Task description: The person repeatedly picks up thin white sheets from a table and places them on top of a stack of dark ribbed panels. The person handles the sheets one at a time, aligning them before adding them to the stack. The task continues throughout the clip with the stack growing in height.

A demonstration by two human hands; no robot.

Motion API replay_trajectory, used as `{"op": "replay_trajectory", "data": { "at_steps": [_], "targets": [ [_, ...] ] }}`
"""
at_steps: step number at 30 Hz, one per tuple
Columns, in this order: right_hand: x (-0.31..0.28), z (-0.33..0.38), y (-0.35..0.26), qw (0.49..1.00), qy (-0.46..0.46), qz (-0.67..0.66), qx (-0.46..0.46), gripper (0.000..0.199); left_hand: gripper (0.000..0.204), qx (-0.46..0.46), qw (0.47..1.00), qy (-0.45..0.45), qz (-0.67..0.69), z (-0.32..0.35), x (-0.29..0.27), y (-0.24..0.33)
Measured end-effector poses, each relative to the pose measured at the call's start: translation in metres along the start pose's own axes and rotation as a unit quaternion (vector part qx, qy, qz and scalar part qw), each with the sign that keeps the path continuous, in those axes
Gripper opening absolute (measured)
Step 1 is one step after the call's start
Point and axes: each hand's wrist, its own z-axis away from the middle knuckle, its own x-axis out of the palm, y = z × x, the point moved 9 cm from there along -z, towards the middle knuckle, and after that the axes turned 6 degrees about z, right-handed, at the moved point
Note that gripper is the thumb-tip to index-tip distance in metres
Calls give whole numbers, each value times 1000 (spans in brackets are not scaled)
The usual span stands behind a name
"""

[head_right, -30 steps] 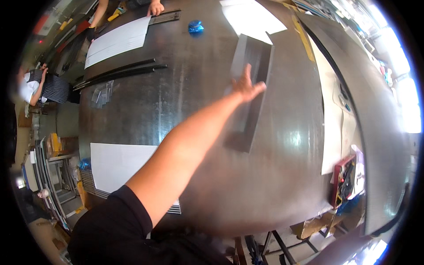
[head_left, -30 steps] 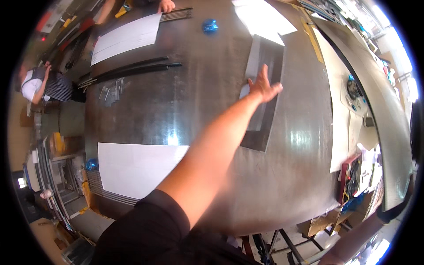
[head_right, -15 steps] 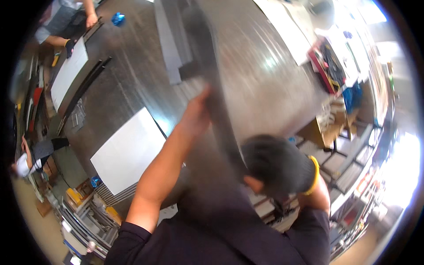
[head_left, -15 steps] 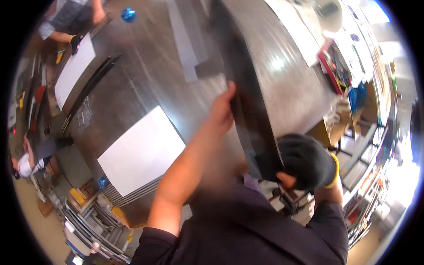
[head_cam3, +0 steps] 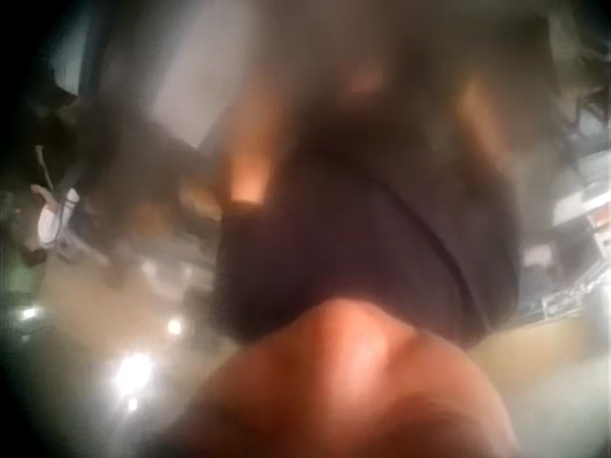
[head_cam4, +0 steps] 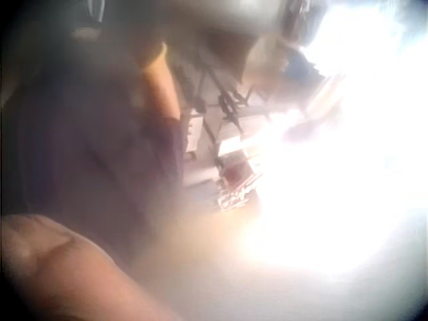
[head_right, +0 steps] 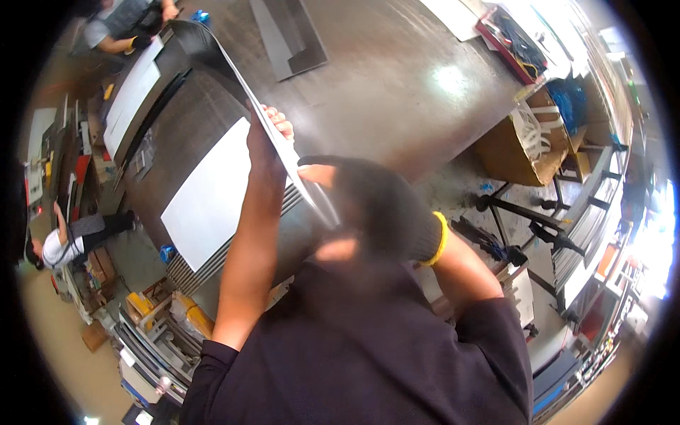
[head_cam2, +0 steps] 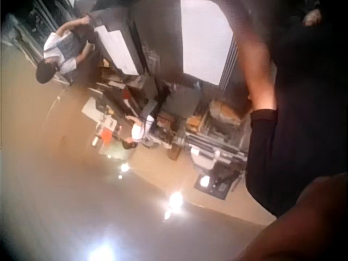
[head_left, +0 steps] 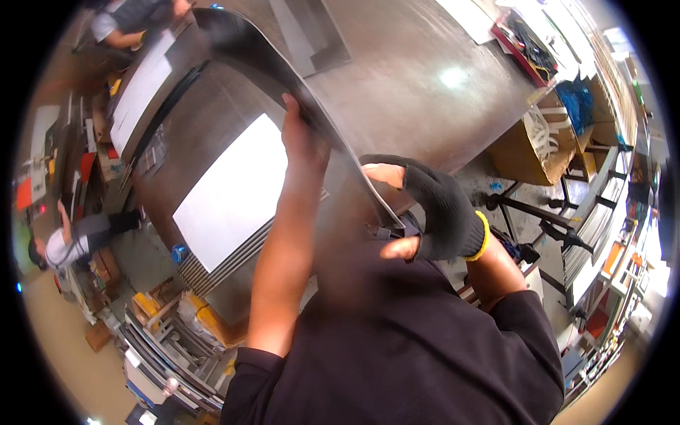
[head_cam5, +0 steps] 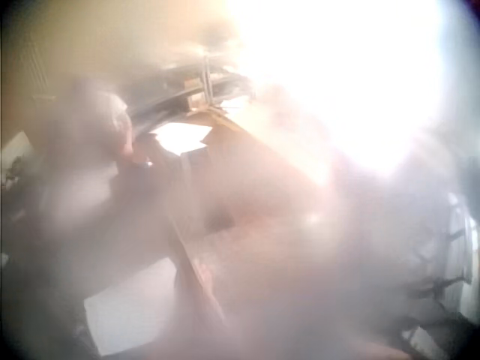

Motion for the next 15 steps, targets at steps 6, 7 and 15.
{"op": "replay_trajectory", "data": {
  "at_steps": [6,7,15],
  "targets": [
    [38,35,-10,989,129,7,68,36,43,103,994,-22,11,58,-45,52],
    [42,42,-2,976,162,-81,119,29,46,117,992,-36,27,63,-58,62],
    [69,84,99,930,62,-297,210,35,42,298,954,36,-2,180,-149,197]
  ]
}}
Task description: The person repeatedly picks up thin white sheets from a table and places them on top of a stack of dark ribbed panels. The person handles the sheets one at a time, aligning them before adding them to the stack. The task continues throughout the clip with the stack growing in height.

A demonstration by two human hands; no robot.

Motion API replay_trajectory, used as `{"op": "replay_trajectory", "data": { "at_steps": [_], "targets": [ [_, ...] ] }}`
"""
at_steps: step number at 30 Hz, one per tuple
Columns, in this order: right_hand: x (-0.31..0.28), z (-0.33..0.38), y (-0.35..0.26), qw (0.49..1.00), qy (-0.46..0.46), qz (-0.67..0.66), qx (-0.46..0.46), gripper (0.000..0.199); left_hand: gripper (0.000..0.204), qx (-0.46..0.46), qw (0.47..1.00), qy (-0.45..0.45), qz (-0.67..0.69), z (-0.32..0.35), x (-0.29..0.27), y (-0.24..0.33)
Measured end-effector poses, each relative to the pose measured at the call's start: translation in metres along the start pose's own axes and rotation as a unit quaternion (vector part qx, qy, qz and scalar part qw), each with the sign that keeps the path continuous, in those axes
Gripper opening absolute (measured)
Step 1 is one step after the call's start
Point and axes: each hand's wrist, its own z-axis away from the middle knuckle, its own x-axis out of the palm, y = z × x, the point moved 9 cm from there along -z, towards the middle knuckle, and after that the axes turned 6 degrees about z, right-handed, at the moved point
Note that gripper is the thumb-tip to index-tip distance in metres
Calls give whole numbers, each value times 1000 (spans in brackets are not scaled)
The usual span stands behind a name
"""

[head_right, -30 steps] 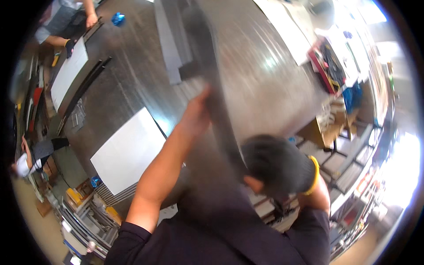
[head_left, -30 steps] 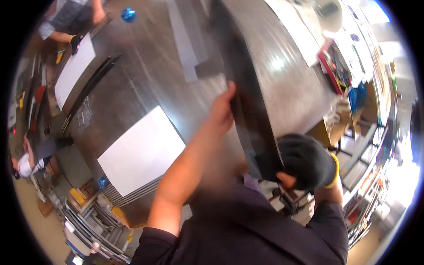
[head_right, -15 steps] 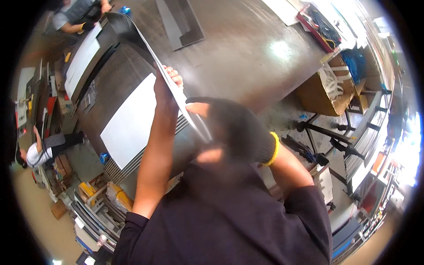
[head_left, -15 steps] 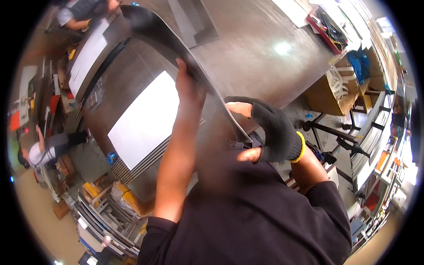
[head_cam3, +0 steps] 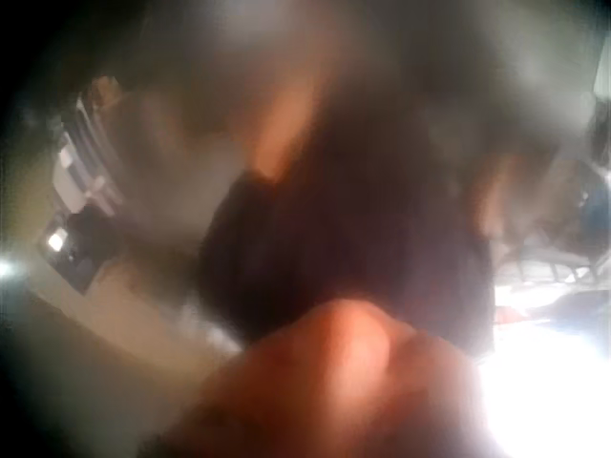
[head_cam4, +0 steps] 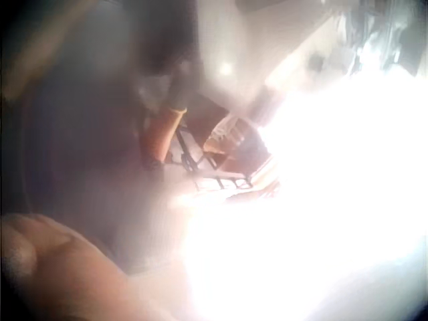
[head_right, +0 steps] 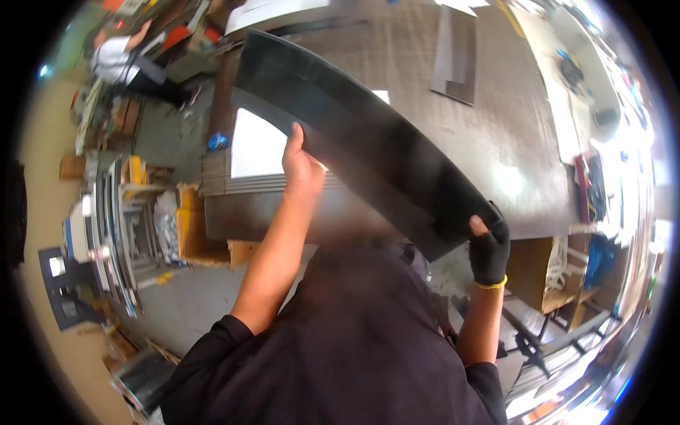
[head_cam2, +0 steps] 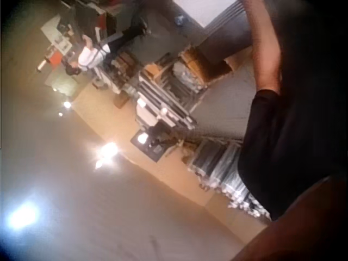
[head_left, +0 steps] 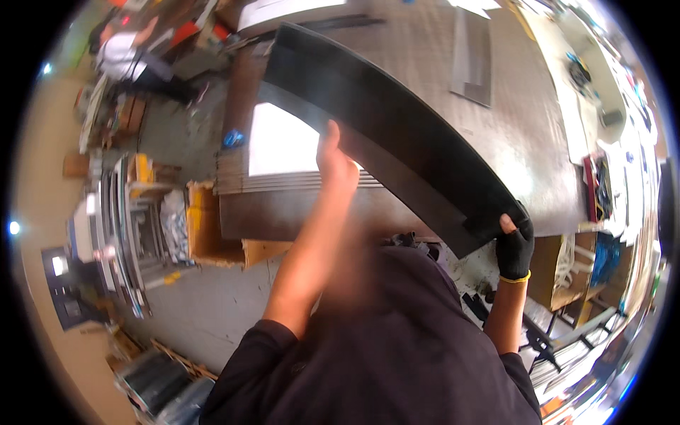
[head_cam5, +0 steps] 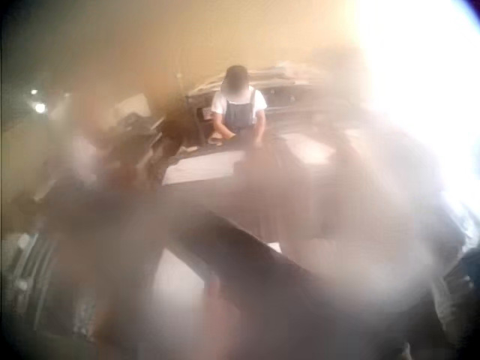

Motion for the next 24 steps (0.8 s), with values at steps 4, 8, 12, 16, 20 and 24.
{"op": "replay_trajectory", "data": {
  "at_steps": [4,8,12,16,20,24],
  "targets": [
    [18,-11,11,995,-8,-91,48,43,38,30,998,45,31,14,-59,60],
    [34,-34,33,986,0,-85,146,34,39,68,988,141,8,45,-119,115],
    [37,-55,89,967,9,-183,178,40,41,87,981,174,5,70,-167,141],
    [67,-44,86,974,63,-37,213,42,41,112,972,207,-12,107,-209,152],
    [57,-52,126,968,1,203,146,37,33,154,954,253,-36,146,-244,152],
    [85,-40,130,942,47,330,42,31,39,155,937,296,-95,195,-303,154]
  ]
}}
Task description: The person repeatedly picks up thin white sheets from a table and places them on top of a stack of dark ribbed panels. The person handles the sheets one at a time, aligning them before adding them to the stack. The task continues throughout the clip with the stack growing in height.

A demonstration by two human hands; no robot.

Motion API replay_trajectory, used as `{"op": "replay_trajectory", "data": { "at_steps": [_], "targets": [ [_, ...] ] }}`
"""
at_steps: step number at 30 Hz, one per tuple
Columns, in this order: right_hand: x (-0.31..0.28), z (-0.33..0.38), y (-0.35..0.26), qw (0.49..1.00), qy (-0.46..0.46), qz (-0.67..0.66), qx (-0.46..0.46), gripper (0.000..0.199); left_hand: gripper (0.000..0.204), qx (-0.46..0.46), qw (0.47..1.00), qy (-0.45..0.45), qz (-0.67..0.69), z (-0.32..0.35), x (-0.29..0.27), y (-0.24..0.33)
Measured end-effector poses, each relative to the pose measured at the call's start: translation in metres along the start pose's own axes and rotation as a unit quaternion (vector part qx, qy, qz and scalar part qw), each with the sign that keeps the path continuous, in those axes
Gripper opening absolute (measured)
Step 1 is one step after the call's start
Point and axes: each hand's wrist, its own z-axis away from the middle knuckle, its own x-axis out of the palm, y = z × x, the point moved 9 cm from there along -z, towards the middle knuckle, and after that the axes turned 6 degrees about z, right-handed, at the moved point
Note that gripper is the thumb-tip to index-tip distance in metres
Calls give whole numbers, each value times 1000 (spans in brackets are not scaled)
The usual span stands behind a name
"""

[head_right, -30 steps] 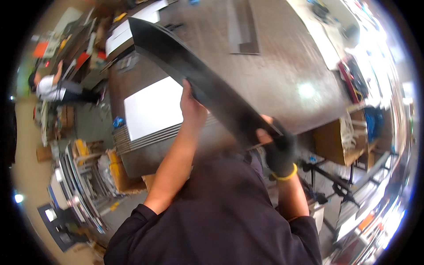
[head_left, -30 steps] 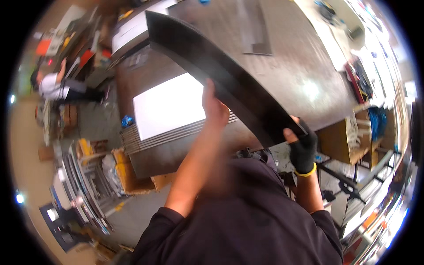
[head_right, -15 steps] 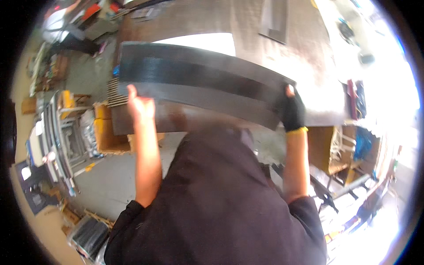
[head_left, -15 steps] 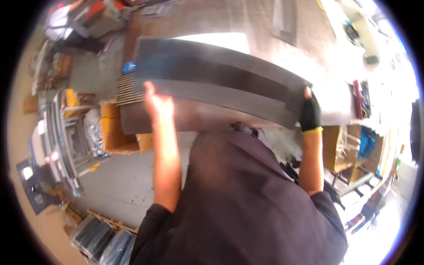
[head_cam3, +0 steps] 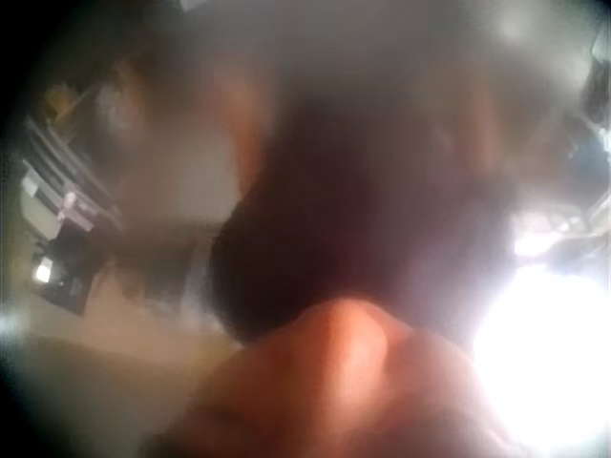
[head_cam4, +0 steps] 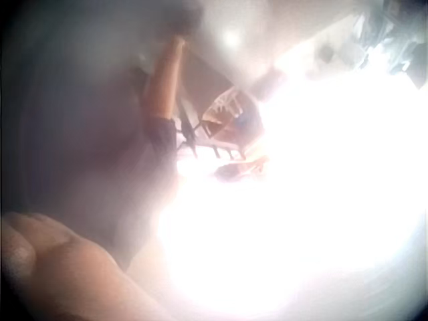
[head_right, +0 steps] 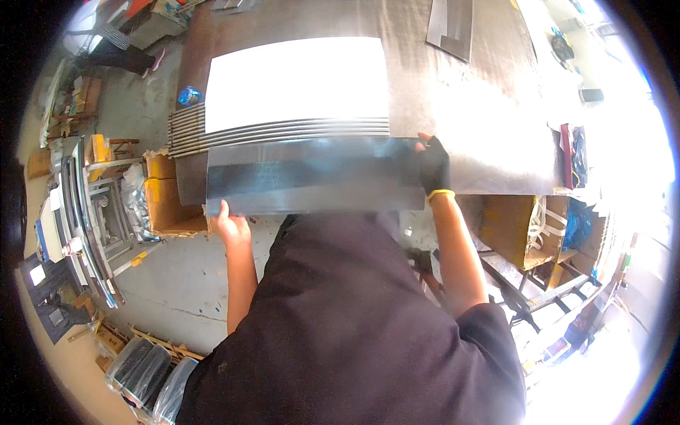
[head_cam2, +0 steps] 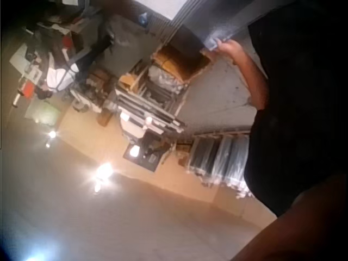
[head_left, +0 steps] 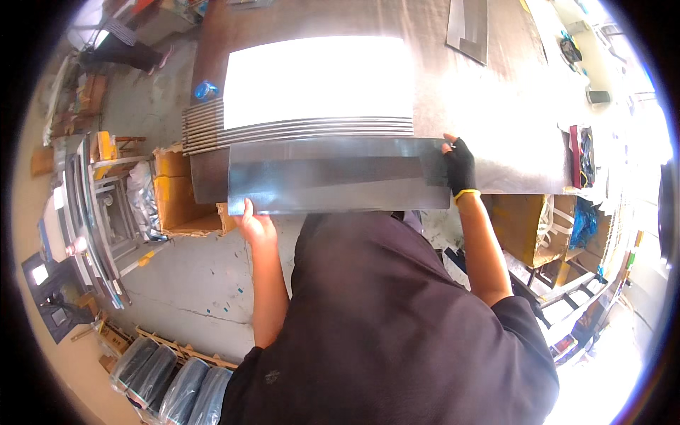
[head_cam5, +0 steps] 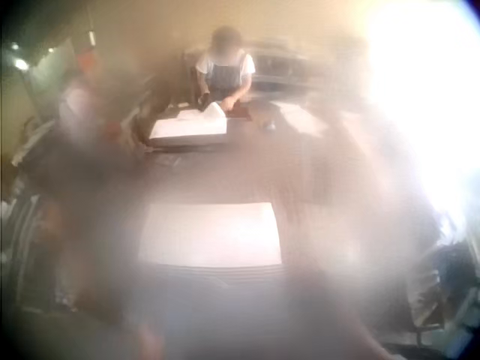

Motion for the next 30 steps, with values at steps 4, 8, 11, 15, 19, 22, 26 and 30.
{"op": "replay_trajectory", "data": {
  "at_steps": [4,8,11,15,19,22,26,30],
  "targets": [
    [30,12,24,993,28,112,33,34,49,-1,994,77,-72,16,-46,7],
    [55,20,42,986,60,150,-40,36,46,-19,986,92,-140,12,-66,4],
    [75,25,44,994,46,93,22,42,40,-44,974,125,-184,-6,-97,-5],
    [84,34,17,949,83,281,-118,52,44,-73,967,113,-217,-25,-101,-15],
    [137,64,-62,957,-76,196,-199,33,84,-108,979,120,-123,-30,-112,-15],
    [216,104,-101,923,-216,85,-308,19,68,-152,965,210,-24,-37,-132,-22],
    [328,155,-159,880,-345,103,-309,43,71,-190,975,112,0,-47,-134,-29],
    [401,190,-187,832,-266,119,-471,62,61,-180,980,72,39,-42,-122,-24]
  ]
}}
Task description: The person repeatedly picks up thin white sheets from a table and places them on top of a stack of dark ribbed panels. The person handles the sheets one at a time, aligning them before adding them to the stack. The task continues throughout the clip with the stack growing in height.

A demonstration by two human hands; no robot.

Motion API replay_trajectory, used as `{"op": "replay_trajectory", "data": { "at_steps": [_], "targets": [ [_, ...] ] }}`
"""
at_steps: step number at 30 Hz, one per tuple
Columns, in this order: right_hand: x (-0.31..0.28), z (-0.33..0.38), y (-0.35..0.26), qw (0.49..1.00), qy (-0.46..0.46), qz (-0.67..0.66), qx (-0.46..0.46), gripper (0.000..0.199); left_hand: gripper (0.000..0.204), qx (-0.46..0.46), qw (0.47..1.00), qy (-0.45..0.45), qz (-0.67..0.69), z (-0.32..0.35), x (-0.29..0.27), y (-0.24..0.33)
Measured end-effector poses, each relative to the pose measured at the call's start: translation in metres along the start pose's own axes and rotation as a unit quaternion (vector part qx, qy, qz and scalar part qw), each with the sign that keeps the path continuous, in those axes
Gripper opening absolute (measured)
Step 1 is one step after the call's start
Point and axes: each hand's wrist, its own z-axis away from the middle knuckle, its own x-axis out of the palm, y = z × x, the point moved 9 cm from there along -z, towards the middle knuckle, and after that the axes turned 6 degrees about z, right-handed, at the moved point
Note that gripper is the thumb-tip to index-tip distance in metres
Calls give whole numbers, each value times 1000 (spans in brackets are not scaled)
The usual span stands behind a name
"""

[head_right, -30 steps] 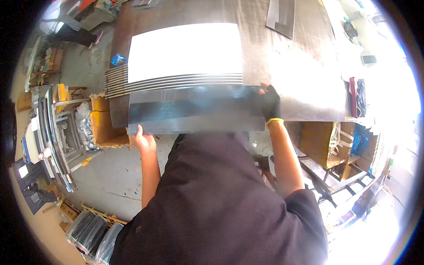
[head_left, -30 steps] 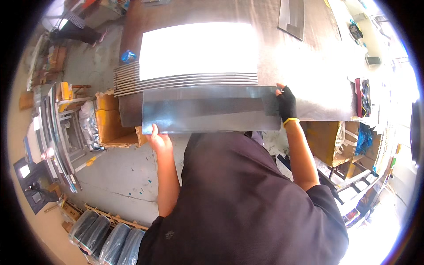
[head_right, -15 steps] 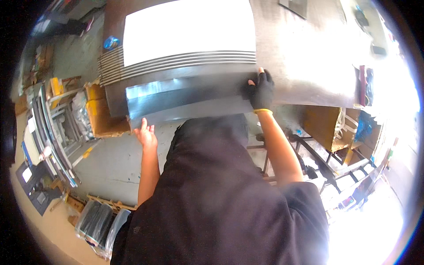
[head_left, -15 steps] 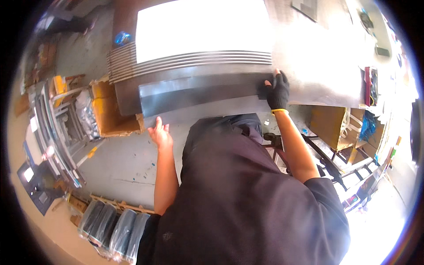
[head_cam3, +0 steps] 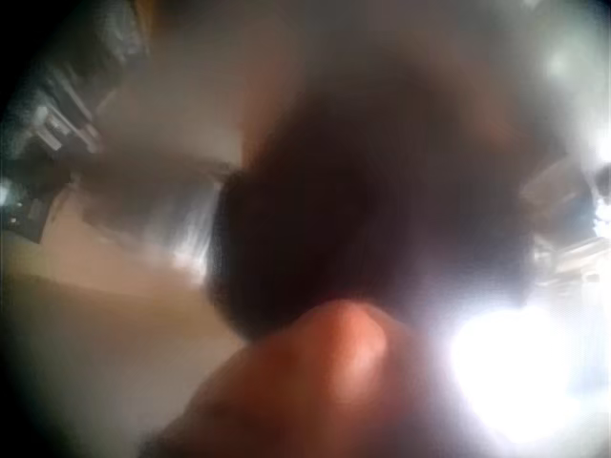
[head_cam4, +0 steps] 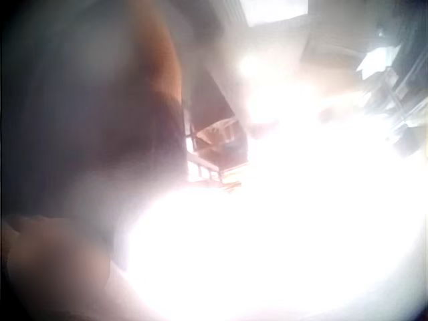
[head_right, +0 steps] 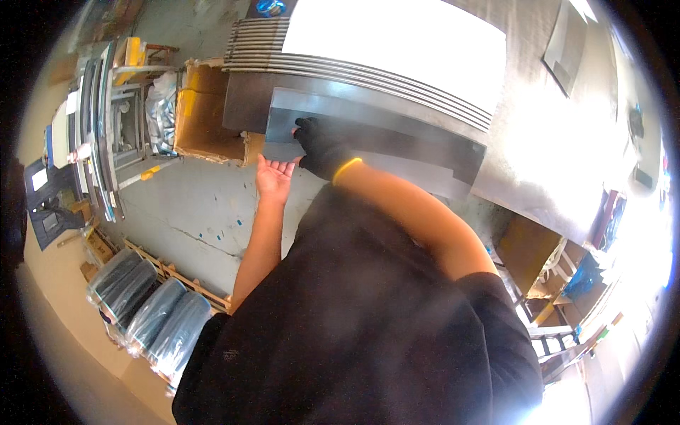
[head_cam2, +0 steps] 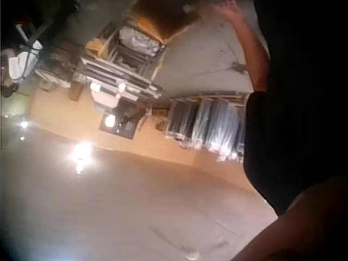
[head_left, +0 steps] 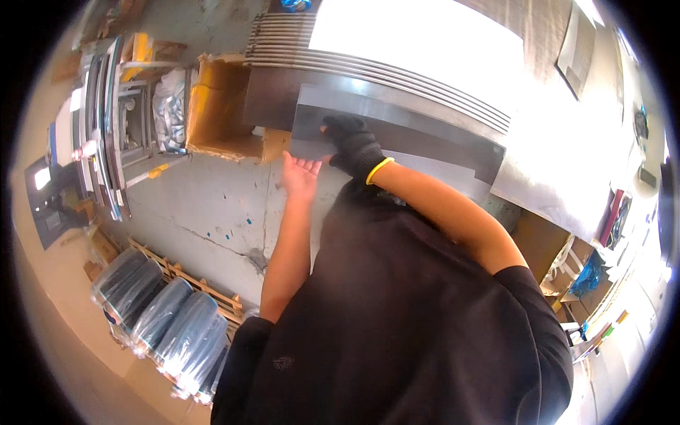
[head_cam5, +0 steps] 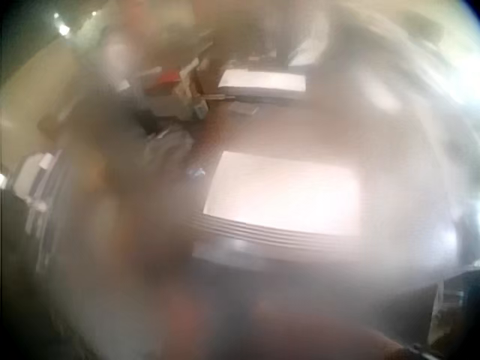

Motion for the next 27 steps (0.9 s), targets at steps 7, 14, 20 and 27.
{"op": "replay_trajectory", "data": {
  "at_steps": [7,14,20,27],
  "targets": [
    [14,-10,-15,999,-25,45,-14,73,55,40,999,-19,-2,10,5,2],
    [11,-11,-7,999,-43,16,-10,71,38,156,975,27,-156,19,16,20],
    [7,-21,-14,991,-97,92,-4,62,31,234,939,-67,-245,13,28,35],
    [3,-33,-19,981,-157,108,19,42,32,195,938,-71,-278,5,29,41]
  ]
}}
